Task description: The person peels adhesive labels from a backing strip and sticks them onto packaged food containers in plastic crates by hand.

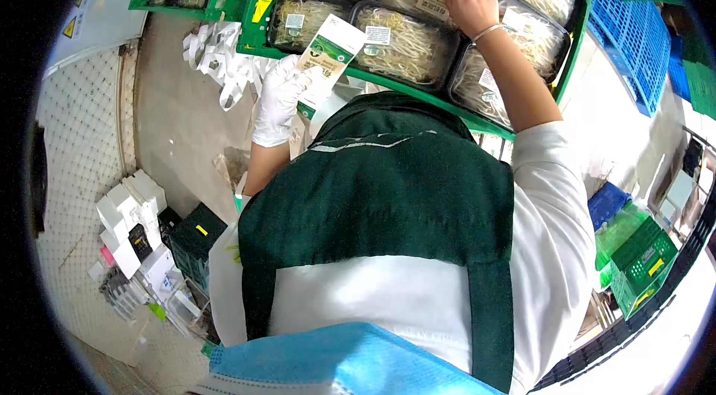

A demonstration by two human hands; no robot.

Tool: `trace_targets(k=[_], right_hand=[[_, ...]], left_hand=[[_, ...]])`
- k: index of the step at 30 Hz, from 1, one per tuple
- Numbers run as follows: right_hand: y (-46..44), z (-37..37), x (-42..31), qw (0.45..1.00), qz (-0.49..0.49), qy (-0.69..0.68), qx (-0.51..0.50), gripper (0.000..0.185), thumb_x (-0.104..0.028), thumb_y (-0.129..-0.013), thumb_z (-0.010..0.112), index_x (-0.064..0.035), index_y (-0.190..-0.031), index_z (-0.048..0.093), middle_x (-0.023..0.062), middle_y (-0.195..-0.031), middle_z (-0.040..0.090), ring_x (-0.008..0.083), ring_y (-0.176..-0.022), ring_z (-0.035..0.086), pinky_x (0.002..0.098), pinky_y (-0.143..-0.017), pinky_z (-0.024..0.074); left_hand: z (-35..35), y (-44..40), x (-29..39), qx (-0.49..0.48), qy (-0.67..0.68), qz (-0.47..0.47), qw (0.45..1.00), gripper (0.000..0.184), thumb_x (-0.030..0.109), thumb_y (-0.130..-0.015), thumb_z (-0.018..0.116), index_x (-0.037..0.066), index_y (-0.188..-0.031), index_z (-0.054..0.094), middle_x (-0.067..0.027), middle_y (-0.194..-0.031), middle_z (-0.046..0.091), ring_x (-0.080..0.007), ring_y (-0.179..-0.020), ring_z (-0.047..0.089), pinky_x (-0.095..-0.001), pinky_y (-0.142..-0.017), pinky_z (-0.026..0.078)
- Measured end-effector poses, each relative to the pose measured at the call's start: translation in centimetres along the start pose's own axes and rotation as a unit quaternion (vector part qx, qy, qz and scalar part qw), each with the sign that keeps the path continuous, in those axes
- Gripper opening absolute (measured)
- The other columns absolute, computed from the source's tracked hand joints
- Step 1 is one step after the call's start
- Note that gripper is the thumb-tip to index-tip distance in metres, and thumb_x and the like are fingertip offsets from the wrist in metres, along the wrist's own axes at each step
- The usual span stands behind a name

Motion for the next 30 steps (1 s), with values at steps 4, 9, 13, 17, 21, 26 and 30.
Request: trace_targets(k=[4, 9, 13, 17, 21, 26, 30], right_hand=[[1.1, 0.4, -0.7, 0.999, 0.016, 0.014, 0.024, 0.058, -0.041, -0.078, 0.049, -0.0151, -0.126, 0.030, 0.0074, -0.124, 0.035, 0.0258, -0.113, 0.034, 0.0411, -0.088, 0.0313], [0.9, 0.4, -0.2, 0.996, -0.047, 0.068, -0.029, 0.056, -0.049, -0.080, 0.043, -0.0226, -0.127, 0.031, 0.0041, -0.134, 0.026, 0.0256, -0.121, 0.025, 0.0461, -0.093, 0.0253], [0.5, 0.2, -3.0, 0.994, -0.109, 0.010, 0.013, 0.048, -0.052, -0.081, 0.037, -0.0281, -0.124, 0.036, 0.0028, -0.134, 0.025, 0.0237, -0.122, 0.025, 0.0468, -0.093, 0.0246], [2.3, 0.9, -2.6, 0.995, -0.102, 0.003, -0.005, 0.049, -0.055, -0.080, 0.037, -0.0299, -0.122, 0.040, 0.0024, -0.134, 0.026, 0.0256, -0.123, 0.024, 0.0499, -0.095, 0.0226], [2.6, -2.0, -2.0, 0.999, -0.047, -0.015, -0.014, 0.047, -0.049, -0.078, 0.047, -0.0240, -0.119, 0.045, 0.0093, -0.127, 0.038, 0.0289, -0.118, 0.031, 0.0484, -0.092, 0.0275], [3.9, -10.8, -10.2, 0.856, -0.111, -0.494, -0.105, 0.033, -0.025, -0.070, 0.066, -0.0034, -0.093, 0.056, 0.0128, -0.083, 0.059, 0.0239, -0.072, 0.058, 0.0304, -0.063, 0.0470], [6.4, -11.1, -11.6, 0.824, -0.112, -0.529, -0.171, 0.023, -0.012, -0.070, 0.063, -0.0014, -0.089, 0.054, 0.0160, -0.071, 0.057, 0.0279, -0.062, 0.058, 0.0331, -0.055, 0.0447]], left_hand=[[-0.4, 0.7, -0.7, -0.003, -0.019, 0.025, 1.000, 0.013, 0.003, -0.080, 0.047, -0.001, -0.090, 0.053, -0.0065, -0.079, 0.060, -0.0084, -0.064, 0.057, -0.0195, -0.057, 0.046], [-0.1, 1.2, -1.1, 0.009, -0.016, 0.044, 0.999, 0.014, 0.003, -0.080, 0.046, -0.002, -0.091, 0.053, -0.0063, -0.083, 0.060, -0.0075, -0.068, 0.056, -0.0189, -0.060, 0.045], [0.1, 1.4, -1.7, 0.036, -0.001, 0.059, 0.998, 0.016, 0.003, -0.080, 0.046, -0.002, -0.093, 0.053, -0.0058, -0.083, 0.060, -0.0072, -0.068, 0.056, -0.0187, -0.060, 0.045], [0.0, 2.5, -1.2, 0.041, -0.023, 0.078, 0.996, 0.017, 0.003, -0.079, 0.047, -0.002, -0.094, 0.054, -0.0055, -0.084, 0.059, -0.0075, -0.068, 0.056, -0.0183, -0.061, 0.044], [-0.1, 3.3, -1.7, 0.037, 0.040, 0.094, 0.994, 0.018, 0.000, -0.078, 0.048, -0.002, -0.095, 0.053, -0.0051, -0.085, 0.059, -0.0083, -0.069, 0.056, -0.0184, -0.063, 0.045], [2.7, 3.5, -2.1, 0.030, 0.079, 0.083, 0.993, 0.027, -0.001, -0.076, 0.051, -0.001, -0.104, 0.051, -0.0059, -0.091, 0.059, -0.0105, -0.076, 0.056, -0.0211, -0.068, 0.045], [3.7, 3.8, 0.1, -0.045, -0.350, 0.078, 0.932, 0.023, 0.001, -0.076, 0.055, -0.001, -0.100, 0.054, -0.0056, -0.090, 0.059, -0.0108, -0.081, 0.055, -0.0233, -0.071, 0.044]])
Point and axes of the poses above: each hand's wrist, its own y-axis away from the middle knuckle, its own z-axis out of the palm, x = y × z, the point moved 2 cm from there along -y, towards the middle knuckle
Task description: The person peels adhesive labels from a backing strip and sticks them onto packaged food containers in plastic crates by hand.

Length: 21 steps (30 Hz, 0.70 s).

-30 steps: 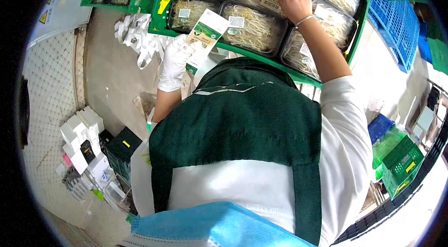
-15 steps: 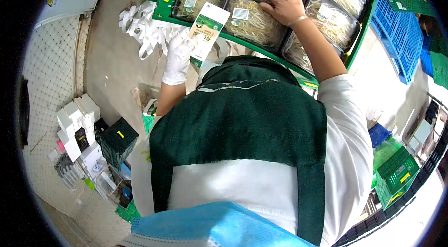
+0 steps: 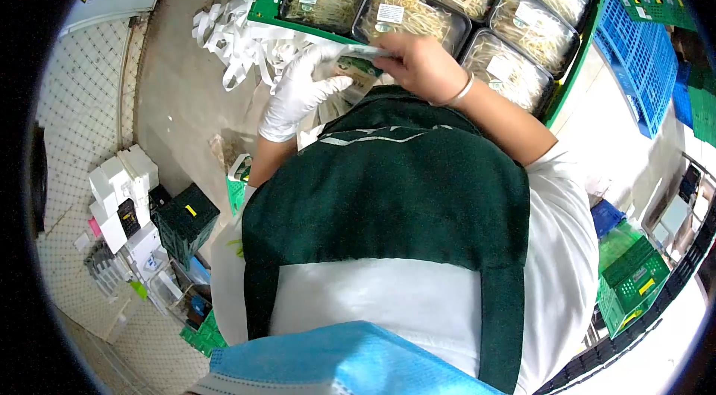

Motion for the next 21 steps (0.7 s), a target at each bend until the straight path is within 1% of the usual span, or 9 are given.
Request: trace_targets(k=[3, 5, 7, 8, 9, 11, 12, 16, 21], right_hand=[[1.5, 0.8, -1.0, 0.997, 0.006, 0.026, 0.067, 0.018, -0.012, -0.072, 0.062, -0.0018, -0.085, 0.055, 0.0155, -0.071, 0.058, 0.0263, -0.061, 0.058, 0.0327, -0.054, 0.0462], [1.4, -0.2, -1.4, 0.991, -0.012, 0.068, 0.115, 0.013, -0.012, -0.071, 0.065, -0.0036, -0.079, 0.058, 0.0126, -0.069, 0.059, 0.0224, -0.061, 0.059, 0.0301, -0.055, 0.0479], [0.6, -3.1, 0.9, 0.960, -0.072, 0.190, 0.192, 0.009, -0.014, -0.070, 0.066, -0.0070, -0.074, 0.062, 0.0081, -0.071, 0.061, 0.0174, -0.061, 0.059, 0.0268, -0.055, 0.0479], [-0.1, -5.8, 0.2, 0.947, 0.074, 0.196, 0.245, 0.008, -0.015, -0.073, 0.063, -0.0069, -0.076, 0.062, 0.0076, -0.073, 0.062, 0.0179, -0.061, 0.059, 0.0260, -0.054, 0.0474], [-0.5, -8.7, 1.7, 0.945, 0.063, 0.161, 0.278, 0.012, -0.016, -0.075, 0.060, -0.0061, -0.082, 0.061, 0.0098, -0.073, 0.062, 0.0196, -0.061, 0.059, 0.0260, -0.054, 0.0475], [-0.6, -8.5, 2.9, 0.973, 0.070, 0.142, 0.168, 0.023, -0.019, -0.073, 0.061, -0.0037, -0.088, 0.053, 0.0119, -0.080, 0.059, 0.0214, -0.072, 0.057, 0.0309, -0.064, 0.0461], [-0.4, -4.9, 5.8, 0.933, 0.026, 0.335, 0.130, 0.026, -0.022, -0.072, 0.062, -0.0058, -0.088, 0.052, 0.0113, -0.081, 0.058, 0.0246, -0.075, 0.056, 0.0346, -0.067, 0.0456], [0.2, 0.8, 9.8, 0.864, 0.060, 0.489, 0.098, 0.039, -0.034, -0.070, 0.059, -0.0062, -0.095, 0.047, 0.0082, -0.083, 0.054, 0.0240, -0.081, 0.052, 0.0337, -0.069, 0.0414], [1.3, 0.5, 9.8, 0.838, 0.029, 0.528, 0.136, 0.061, -0.046, -0.075, 0.049, -0.0161, -0.126, 0.033, 0.0105, -0.126, 0.035, 0.0252, -0.111, 0.037, 0.0400, -0.086, 0.0319]], left_hand=[[2.0, -0.3, 0.6, 0.099, 0.270, 0.050, 0.956, 0.016, 0.011, -0.076, 0.060, 0.000, -0.087, 0.058, -0.0060, -0.077, 0.061, -0.0099, -0.070, 0.054, -0.0233, -0.063, 0.043], [1.6, -0.3, 0.1, 0.043, 0.085, -0.014, 0.995, 0.016, 0.003, -0.077, 0.058, -0.002, -0.091, 0.055, -0.0036, -0.087, 0.059, -0.0081, -0.079, 0.053, -0.0204, -0.069, 0.042], [1.5, -0.1, -0.1, 0.034, 0.116, -0.012, 0.993, 0.018, 0.006, -0.076, 0.060, -0.001, -0.091, 0.054, -0.0035, -0.083, 0.058, -0.0075, -0.077, 0.053, -0.0199, -0.067, 0.042], [1.5, 0.1, -0.6, 0.029, 0.207, 0.008, 0.978, 0.019, 0.008, -0.075, 0.061, 0.000, -0.091, 0.053, -0.0037, -0.082, 0.058, -0.0074, -0.077, 0.054, -0.0197, -0.066, 0.043], [0.7, 0.9, -1.2, 0.073, 0.252, -0.022, 0.965, 0.022, 0.008, -0.075, 0.061, 0.000, -0.094, 0.051, -0.0039, -0.082, 0.057, -0.0084, -0.076, 0.055, -0.0201, -0.065, 0.045], [-1.3, 2.2, -1.7, 0.092, 0.380, -0.077, 0.917, 0.018, 0.003, -0.074, 0.058, -0.002, -0.091, 0.054, -0.0069, -0.086, 0.058, -0.0085, -0.076, 0.054, -0.0203, -0.066, 0.045], [-2.1, 2.7, -4.0, 0.114, 0.386, -0.059, 0.914, 0.016, 0.002, -0.073, 0.058, 0.000, -0.089, 0.055, -0.0057, -0.084, 0.057, -0.0074, -0.073, 0.053, -0.0195, -0.063, 0.044], [-2.8, 2.9, -6.8, 0.109, 0.220, -0.076, 0.966, 0.007, 0.000, -0.072, 0.058, 0.001, -0.078, 0.055, 0.0012, -0.073, 0.052, -0.0043, -0.063, 0.045, -0.0183, -0.057, 0.036], [-2.6, 2.4, -4.7, 0.152, 0.336, -0.049, 0.928, 0.013, -0.002, -0.072, 0.055, -0.001, -0.086, 0.055, -0.0022, -0.082, 0.056, -0.0081, -0.076, 0.050, -0.0200, -0.069, 0.039]])
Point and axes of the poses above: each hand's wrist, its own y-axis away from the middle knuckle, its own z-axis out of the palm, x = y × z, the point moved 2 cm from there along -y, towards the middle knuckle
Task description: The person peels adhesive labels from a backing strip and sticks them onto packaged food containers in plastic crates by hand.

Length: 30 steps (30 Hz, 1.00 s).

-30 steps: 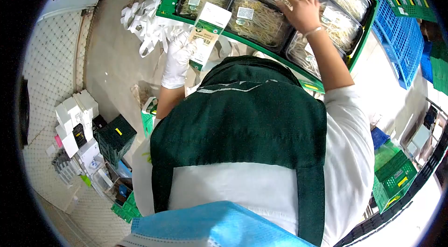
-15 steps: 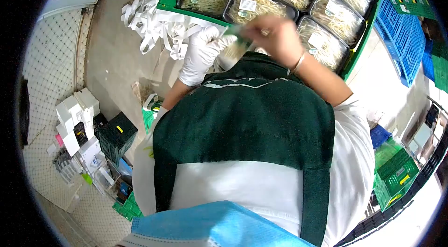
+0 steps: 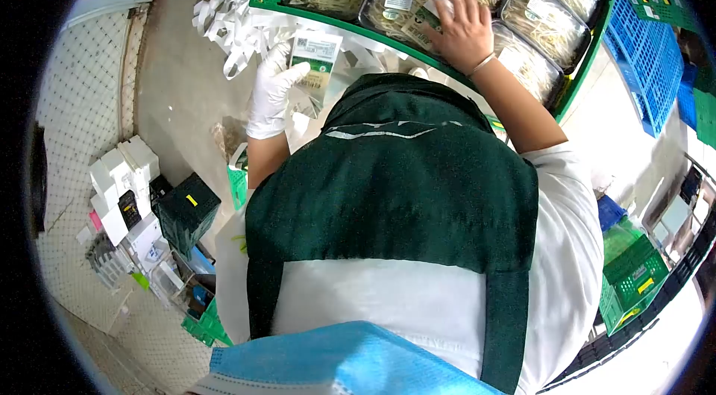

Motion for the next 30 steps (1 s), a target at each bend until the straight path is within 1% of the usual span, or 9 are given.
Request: trace_targets(k=[5, 8, 11, 14, 19, 21, 24, 27, 30], right_hand=[[-0.7, 0.1, -0.3, 0.995, -0.031, 0.031, -0.093, 0.052, -0.045, -0.078, 0.046, -0.0205, -0.123, 0.039, 0.0054, -0.134, 0.027, 0.0240, -0.120, 0.027, 0.0445, -0.092, 0.0255], [-1.6, -0.6, -2.9, 0.982, -0.178, -0.038, -0.058, 0.043, -0.039, -0.078, 0.049, -0.0255, -0.119, 0.043, -0.0003, -0.132, 0.029, 0.0211, -0.119, 0.029, 0.0433, -0.090, 0.0293], [-2.5, 0.4, -2.7, 0.979, -0.176, -0.044, -0.087, 0.040, -0.039, -0.078, 0.050, -0.0259, -0.116, 0.046, -0.0003, -0.131, 0.031, 0.0205, -0.118, 0.031, 0.0414, -0.088, 0.0311], [-3.1, 0.1, -3.7, 0.979, -0.160, -0.070, -0.108, 0.039, -0.033, -0.078, 0.050, -0.0252, -0.117, 0.046, 0.0013, -0.129, 0.033, 0.0228, -0.116, 0.034, 0.0404, -0.089, 0.0329], [-3.2, 0.7, -3.4, 0.974, -0.216, -0.004, -0.067, 0.037, -0.036, -0.080, 0.047, -0.0294, -0.116, 0.046, 0.0002, -0.129, 0.033, 0.0222, -0.113, 0.034, 0.0413, -0.088, 0.0317], [-3.1, 0.4, -2.1, 0.969, -0.227, -0.030, -0.094, 0.041, -0.038, -0.081, 0.046, -0.0309, -0.121, 0.040, 0.0016, -0.132, 0.028, 0.0238, -0.119, 0.030, 0.0429, -0.091, 0.0295], [-1.6, -1.3, 0.7, 0.995, -0.077, -0.069, -0.018, 0.052, -0.041, -0.077, 0.052, -0.0263, -0.124, 0.036, 0.0056, -0.132, 0.030, 0.0248, -0.117, 0.033, 0.0430, -0.091, 0.0299], [-1.4, -1.1, 0.0, 0.994, 0.052, 0.007, -0.095, 0.072, -0.054, -0.075, 0.045, -0.0119, -0.130, 0.026, 0.0093, -0.134, 0.026, 0.0254, -0.121, 0.028, 0.0410, -0.095, 0.0254], [-0.3, 1.7, -0.2, 0.990, 0.003, 0.007, -0.139, 0.076, -0.057, -0.076, 0.042, -0.0096, -0.132, 0.021, 0.0085, -0.137, 0.018, 0.0228, -0.126, 0.017, 0.0394, -0.097, 0.0223]], left_hand=[[-2.3, 0.2, -1.9, 0.016, 0.011, 0.017, 1.000, 0.017, -0.002, -0.072, 0.054, 0.001, -0.088, 0.056, -0.0010, -0.080, 0.056, -0.0069, -0.075, 0.051, -0.0197, -0.069, 0.039], [-2.1, -0.1, -2.0, 0.032, 0.027, -0.018, 0.999, 0.018, -0.004, -0.071, 0.053, 0.000, -0.089, 0.056, -0.0029, -0.082, 0.058, -0.0077, -0.072, 0.054, -0.0195, -0.069, 0.041], [-0.3, -0.3, -0.3, 0.007, 0.074, -0.036, 0.997, 0.023, -0.007, -0.071, 0.049, -0.003, -0.094, 0.055, -0.0063, -0.090, 0.059, -0.0108, -0.079, 0.056, -0.0221, -0.073, 0.043], [1.1, -1.0, 0.8, -0.049, 0.080, 0.027, 0.995, 0.036, -0.009, -0.072, 0.044, -0.005, -0.107, 0.049, -0.0083, -0.102, 0.055, -0.0122, -0.092, 0.053, -0.0237, -0.081, 0.042], [0.7, -1.8, -0.9, -0.111, 0.064, 0.008, 0.992, 0.037, -0.008, -0.072, 0.041, -0.005, -0.108, 0.049, -0.0075, -0.100, 0.056, -0.0100, -0.088, 0.053, -0.0222, -0.080, 0.041], [0.2, -2.1, -0.9, -0.083, -0.003, 0.057, 0.995, 0.034, -0.007, -0.074, 0.040, -0.004, -0.106, 0.051, -0.0068, -0.098, 0.057, -0.0081, -0.084, 0.053, -0.0205, -0.076, 0.041], [0.6, -1.8, 0.5, -0.102, 0.022, 0.087, 0.991, 0.031, -0.006, -0.075, 0.040, -0.004, -0.103, 0.052, -0.0061, -0.095, 0.057, -0.0070, -0.082, 0.052, -0.0194, -0.073, 0.042], [1.1, -2.1, -0.4, -0.070, 0.012, 0.017, 0.997, 0.029, -0.007, -0.075, 0.039, -0.005, -0.100, 0.053, -0.0069, -0.093, 0.057, -0.0082, -0.081, 0.053, -0.0194, -0.074, 0.042], [2.6, -2.8, -0.5, -0.125, 0.017, 0.059, 0.990, 0.028, -0.007, -0.077, 0.038, -0.006, -0.102, 0.050, -0.0097, -0.095, 0.058, -0.0111, -0.084, 0.054, -0.0215, -0.076, 0.043]])
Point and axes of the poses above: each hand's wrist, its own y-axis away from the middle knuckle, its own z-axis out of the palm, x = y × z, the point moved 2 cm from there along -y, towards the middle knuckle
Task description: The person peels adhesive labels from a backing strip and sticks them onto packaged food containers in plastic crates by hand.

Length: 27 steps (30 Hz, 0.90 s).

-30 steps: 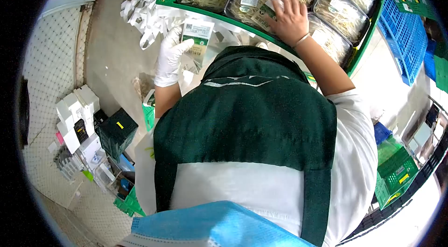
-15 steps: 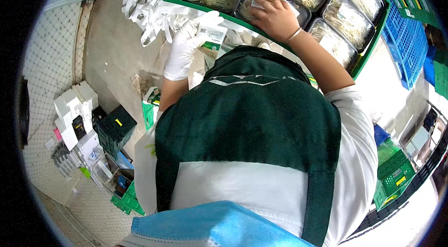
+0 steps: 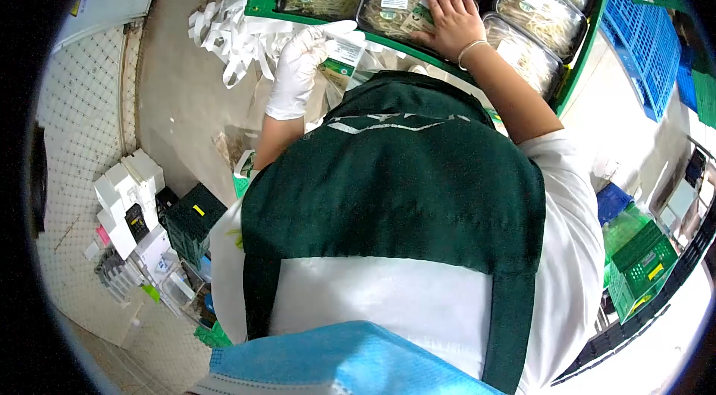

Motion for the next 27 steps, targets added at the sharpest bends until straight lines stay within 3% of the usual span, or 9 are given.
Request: trace_targets(k=[4, 5, 10, 13, 17, 19, 21, 23, 27], right_hand=[[1.0, -2.5, 2.0, 0.966, 0.021, -0.253, 0.058, 0.073, -0.050, -0.075, 0.051, -0.0069, -0.128, 0.026, 0.0159, -0.129, 0.031, 0.0276, -0.121, 0.028, 0.0386, -0.097, 0.0252], [2.0, -5.5, 1.8, 0.920, 0.032, -0.382, 0.078, 0.064, -0.046, -0.072, 0.058, -0.0048, -0.119, 0.041, 0.0171, -0.115, 0.047, 0.0281, -0.108, 0.044, 0.0369, -0.091, 0.0349], [5.6, -9.9, -0.2, 0.867, 0.054, -0.495, 0.014, 0.029, -0.022, -0.069, 0.067, -0.0030, -0.089, 0.059, 0.0121, -0.081, 0.060, 0.0206, -0.075, 0.060, 0.0294, -0.067, 0.0476], [7.3, -10.8, 7.0, 0.916, 0.116, -0.351, 0.154, 0.018, -0.010, -0.074, 0.061, -0.0027, -0.091, 0.057, 0.0126, -0.082, 0.060, 0.0198, -0.076, 0.060, 0.0284, -0.062, 0.0470], [11.9, -12.4, 16.7, 0.933, 0.101, -0.308, 0.157, 0.029, -0.007, -0.074, 0.057, -0.0038, -0.102, 0.049, 0.0142, -0.090, 0.058, 0.0248, -0.081, 0.058, 0.0325, -0.069, 0.0468], [13.8, -7.8, 15.4, 0.972, 0.084, -0.219, 0.025, 0.029, -0.011, -0.074, 0.058, -0.0038, -0.099, 0.046, 0.0136, -0.090, 0.054, 0.0304, -0.088, 0.051, 0.0392, -0.076, 0.0428], [14.7, -4.2, 12.8, 0.993, 0.100, -0.062, 0.019, 0.025, -0.019, -0.074, 0.057, -0.0057, -0.092, 0.047, 0.0127, -0.095, 0.052, 0.0268, -0.092, 0.049, 0.0350, -0.078, 0.0401], [14.9, -2.4, 11.9, 0.988, 0.152, -0.005, -0.041, 0.034, -0.023, -0.073, 0.057, -0.0083, -0.102, 0.047, 0.0099, -0.101, 0.050, 0.0234, -0.093, 0.048, 0.0332, -0.078, 0.0386], [15.6, -3.6, 11.0, 0.981, 0.187, 0.006, 0.045, 0.049, -0.031, -0.072, 0.058, -0.0139, -0.116, 0.044, 0.0066, -0.116, 0.043, 0.0220, -0.104, 0.042, 0.0355, -0.084, 0.0350]], left_hand=[[2.8, -1.3, 0.5, -0.040, 0.052, -0.037, 0.997, 0.024, -0.001, -0.081, 0.042, -0.008, -0.104, 0.047, -0.0147, -0.099, 0.057, -0.0171, -0.092, 0.055, -0.0266, -0.082, 0.043], [4.0, -1.6, 0.7, -0.022, 0.019, -0.032, 0.999, 0.021, 0.002, -0.079, 0.050, -0.006, -0.098, 0.052, -0.0115, -0.093, 0.059, -0.0148, -0.086, 0.056, -0.0251, -0.077, 0.044], [8.8, -3.0, 0.4, -0.091, -0.282, 0.026, 0.955, 0.013, 0.009, -0.074, 0.063, 0.000, -0.080, 0.057, -0.0002, -0.068, 0.055, -0.0072, -0.065, 0.049, -0.0210, -0.059, 0.041], [10.9, -3.5, 0.4, -0.128, -0.218, -0.016, 0.967, 0.020, 0.010, -0.073, 0.064, 0.000, -0.087, 0.055, -0.0012, -0.071, 0.056, -0.0078, -0.066, 0.051, -0.0207, -0.060, 0.043], [10.7, -3.7, 0.1, -0.142, -0.083, -0.135, 0.977, 0.021, 0.005, -0.076, 0.059, -0.002, -0.095, 0.053, -0.0087, -0.087, 0.059, -0.0105, -0.080, 0.055, -0.0210, -0.067, 0.046], [9.5, -4.2, -1.7, -0.134, -0.032, -0.139, 0.981, 0.022, -0.001, -0.076, 0.056, -0.003, -0.098, 0.052, -0.0091, -0.093, 0.057, -0.0113, -0.083, 0.054, -0.0211, -0.072, 0.044], [9.5, -4.6, -2.0, -0.174, -0.182, -0.054, 0.966, 0.027, -0.003, -0.075, 0.055, -0.002, -0.101, 0.050, -0.0079, -0.095, 0.056, -0.0107, -0.085, 0.053, -0.0228, -0.076, 0.042], [10.0, -4.5, -1.8, -0.176, -0.148, -0.115, 0.966, 0.030, -0.005, -0.073, 0.055, -0.002, -0.102, 0.050, -0.0068, -0.099, 0.054, -0.0105, -0.086, 0.051, -0.0242, -0.077, 0.041], [11.0, -4.1, -0.7, -0.121, -0.052, -0.115, 0.985, 0.024, -0.005, -0.072, 0.057, -0.001, -0.095, 0.054, -0.0046, -0.094, 0.056, -0.0094, -0.083, 0.052, -0.0228, -0.076, 0.041]])
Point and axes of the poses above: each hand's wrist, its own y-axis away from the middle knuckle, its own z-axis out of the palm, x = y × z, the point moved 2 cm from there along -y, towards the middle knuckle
